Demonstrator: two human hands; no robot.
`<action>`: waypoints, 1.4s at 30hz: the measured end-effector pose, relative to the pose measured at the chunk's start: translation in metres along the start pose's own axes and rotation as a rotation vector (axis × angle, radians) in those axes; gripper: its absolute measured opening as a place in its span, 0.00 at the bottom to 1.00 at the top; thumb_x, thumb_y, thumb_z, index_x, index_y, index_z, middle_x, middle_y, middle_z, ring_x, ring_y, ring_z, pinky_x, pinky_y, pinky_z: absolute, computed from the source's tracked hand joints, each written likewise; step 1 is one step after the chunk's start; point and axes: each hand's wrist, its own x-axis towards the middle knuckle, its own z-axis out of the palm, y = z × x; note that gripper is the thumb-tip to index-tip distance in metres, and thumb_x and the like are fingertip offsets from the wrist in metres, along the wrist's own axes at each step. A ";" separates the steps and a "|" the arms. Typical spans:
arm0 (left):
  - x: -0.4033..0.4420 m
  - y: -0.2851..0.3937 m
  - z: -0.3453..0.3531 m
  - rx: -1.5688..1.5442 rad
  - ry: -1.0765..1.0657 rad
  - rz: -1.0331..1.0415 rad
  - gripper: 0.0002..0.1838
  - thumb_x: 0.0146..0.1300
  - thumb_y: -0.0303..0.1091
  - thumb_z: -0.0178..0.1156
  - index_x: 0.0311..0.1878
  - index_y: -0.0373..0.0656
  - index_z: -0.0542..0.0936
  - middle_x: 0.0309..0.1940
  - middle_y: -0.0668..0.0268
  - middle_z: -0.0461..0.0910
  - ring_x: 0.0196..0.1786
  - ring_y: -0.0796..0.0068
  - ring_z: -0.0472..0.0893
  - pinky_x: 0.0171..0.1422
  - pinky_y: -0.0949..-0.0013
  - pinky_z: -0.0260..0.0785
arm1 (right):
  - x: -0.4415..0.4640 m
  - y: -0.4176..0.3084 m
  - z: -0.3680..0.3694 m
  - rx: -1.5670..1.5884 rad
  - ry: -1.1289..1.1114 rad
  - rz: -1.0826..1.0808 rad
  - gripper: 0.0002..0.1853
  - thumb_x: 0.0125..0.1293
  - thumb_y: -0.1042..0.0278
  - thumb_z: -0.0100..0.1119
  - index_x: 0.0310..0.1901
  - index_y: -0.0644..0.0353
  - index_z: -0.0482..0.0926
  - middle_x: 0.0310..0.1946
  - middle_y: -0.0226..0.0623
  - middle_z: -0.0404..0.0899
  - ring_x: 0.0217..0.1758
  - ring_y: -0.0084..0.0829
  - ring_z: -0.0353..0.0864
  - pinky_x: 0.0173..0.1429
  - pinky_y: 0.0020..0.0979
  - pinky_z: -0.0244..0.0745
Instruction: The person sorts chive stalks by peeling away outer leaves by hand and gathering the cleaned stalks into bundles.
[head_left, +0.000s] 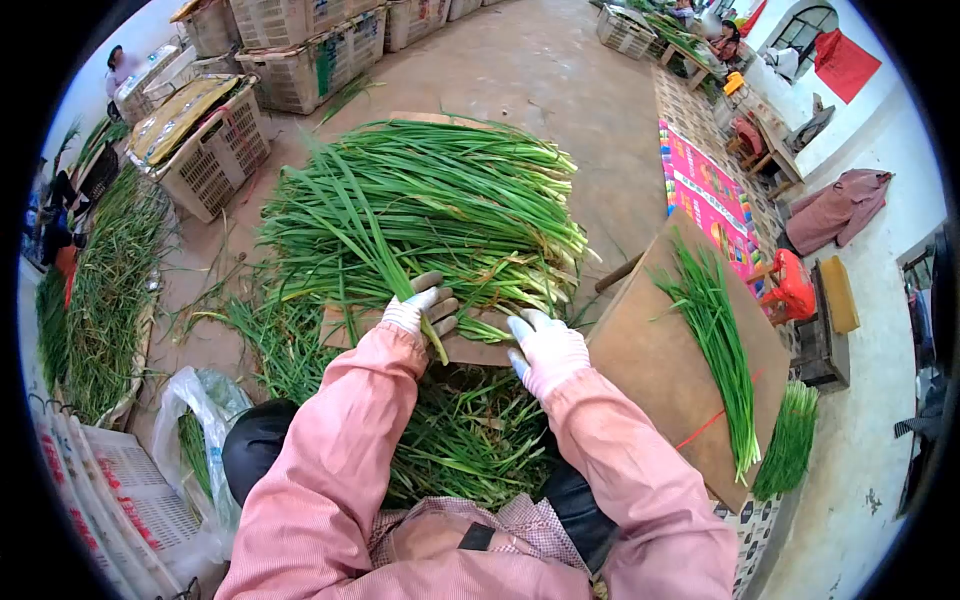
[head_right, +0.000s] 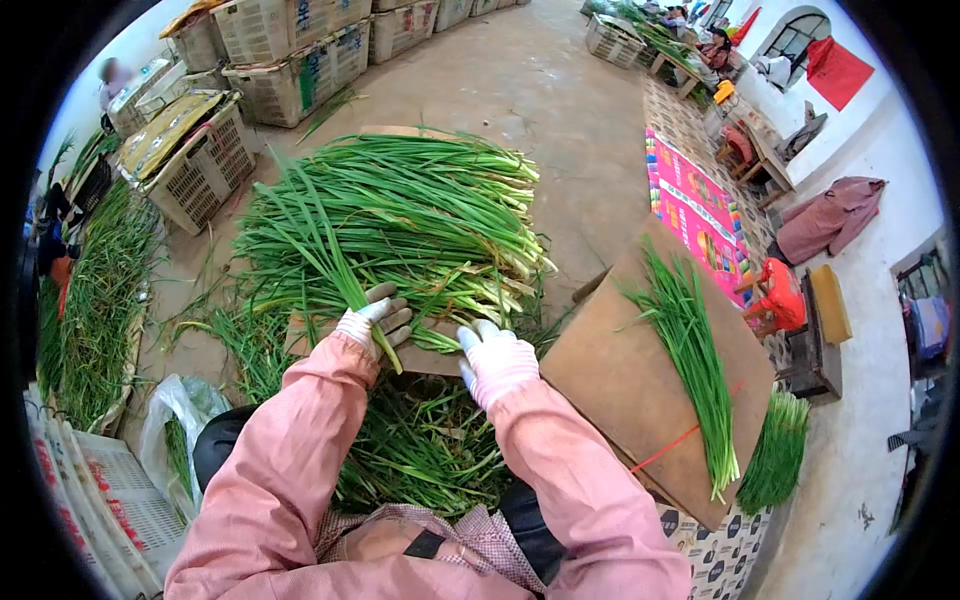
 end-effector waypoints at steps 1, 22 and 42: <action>-0.003 0.003 0.000 0.016 -0.006 0.031 0.30 0.54 0.33 0.59 0.61 0.46 0.62 0.53 0.56 0.67 0.52 0.59 0.70 0.55 0.55 0.66 | 0.007 0.001 0.008 -0.080 -0.172 0.074 0.18 0.56 0.59 0.53 0.48 0.54 0.70 0.42 0.41 0.74 0.42 0.41 0.75 0.44 0.39 0.72; -0.200 -0.057 -0.007 -0.137 0.103 -0.262 0.09 0.53 0.37 0.63 0.33 0.51 0.73 0.15 0.74 0.68 0.14 0.83 0.64 0.19 0.76 0.57 | -0.124 -0.075 0.044 1.770 -0.824 0.289 0.21 0.60 0.50 0.54 0.41 0.62 0.76 0.25 0.31 0.77 0.29 0.22 0.74 0.33 0.25 0.71; -0.194 -0.060 -0.017 0.012 0.302 -0.056 0.10 0.51 0.37 0.66 0.32 0.47 0.74 0.17 0.73 0.72 0.14 0.81 0.68 0.17 0.76 0.63 | -0.083 -0.102 0.060 1.697 -0.463 0.376 0.18 0.55 0.59 0.63 0.41 0.63 0.75 0.27 0.29 0.77 0.25 0.19 0.72 0.30 0.23 0.69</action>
